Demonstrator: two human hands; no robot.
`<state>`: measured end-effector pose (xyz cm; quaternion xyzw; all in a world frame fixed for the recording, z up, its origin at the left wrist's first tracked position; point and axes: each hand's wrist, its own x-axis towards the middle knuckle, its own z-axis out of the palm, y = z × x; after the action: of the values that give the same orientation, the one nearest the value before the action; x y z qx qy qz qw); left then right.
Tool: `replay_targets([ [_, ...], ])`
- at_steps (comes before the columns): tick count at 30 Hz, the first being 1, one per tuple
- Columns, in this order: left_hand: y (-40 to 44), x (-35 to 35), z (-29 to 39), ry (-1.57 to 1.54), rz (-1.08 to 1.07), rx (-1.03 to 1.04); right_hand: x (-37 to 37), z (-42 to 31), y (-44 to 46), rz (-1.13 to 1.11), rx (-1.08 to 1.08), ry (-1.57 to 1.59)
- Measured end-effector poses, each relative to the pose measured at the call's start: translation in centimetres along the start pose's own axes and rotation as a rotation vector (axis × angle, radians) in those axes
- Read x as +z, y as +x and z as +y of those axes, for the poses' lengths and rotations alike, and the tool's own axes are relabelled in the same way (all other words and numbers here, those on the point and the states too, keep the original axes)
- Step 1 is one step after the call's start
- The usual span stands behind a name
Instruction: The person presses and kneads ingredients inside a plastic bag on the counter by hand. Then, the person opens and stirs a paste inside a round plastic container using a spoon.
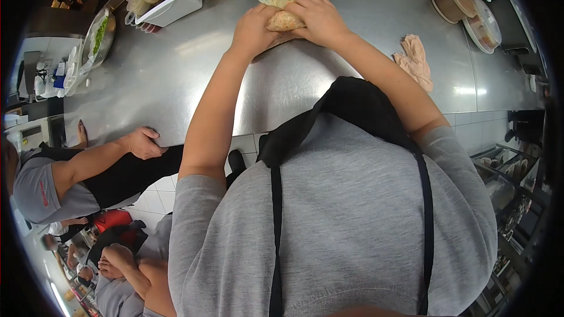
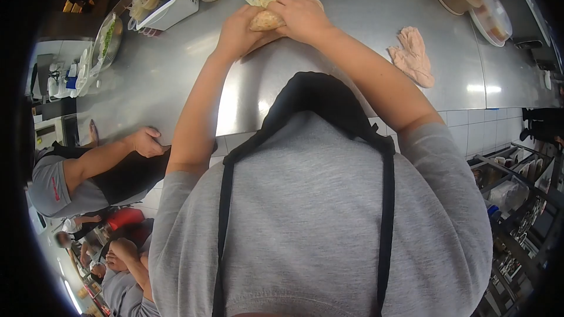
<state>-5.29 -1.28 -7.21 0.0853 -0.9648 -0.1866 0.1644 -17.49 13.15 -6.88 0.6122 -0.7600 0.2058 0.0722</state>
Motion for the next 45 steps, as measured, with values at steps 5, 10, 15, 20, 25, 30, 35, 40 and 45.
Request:
replay_targets([
  [5,-0.1,-0.5,0.2,-0.18,-0.013,-0.174,0.6,0.2,0.1,0.052,0.002,0.048],
  [10,-2.0,-0.7,-1.0,-0.417,0.136,-0.18,-0.2,0.5,0.1,0.0,0.022,0.138],
  [15,-4.1,-1.4,-0.8,-0.338,0.078,-0.244,-0.5,0.2,-0.1,-0.117,-0.004,0.083],
  [20,-3.4,-1.3,-0.2,-0.156,0.073,-0.187,-0.1,-0.5,0.9,-0.073,-0.028,0.042],
  [25,-3.6,-0.5,0.2,-0.091,0.081,-0.142,0.1,-0.7,1.1,-0.138,-0.016,0.156],
  [30,-3.9,0.2,0.7,0.027,0.093,-0.053,-0.1,-0.9,0.7,-0.148,-0.012,0.144],
  [35,-4.3,0.3,1.5,0.029,0.1,-0.045,-1.3,-1.1,0.7,-0.217,-0.013,0.116],
  [40,-5.8,0.0,1.9,-0.072,0.14,-0.056,-1.7,-2.1,0.8,-0.215,-0.057,0.127],
  [45,-6.7,-0.5,1.9,-0.325,0.153,-0.197,-0.4,-2.6,0.0,-0.158,-0.108,0.111],
])
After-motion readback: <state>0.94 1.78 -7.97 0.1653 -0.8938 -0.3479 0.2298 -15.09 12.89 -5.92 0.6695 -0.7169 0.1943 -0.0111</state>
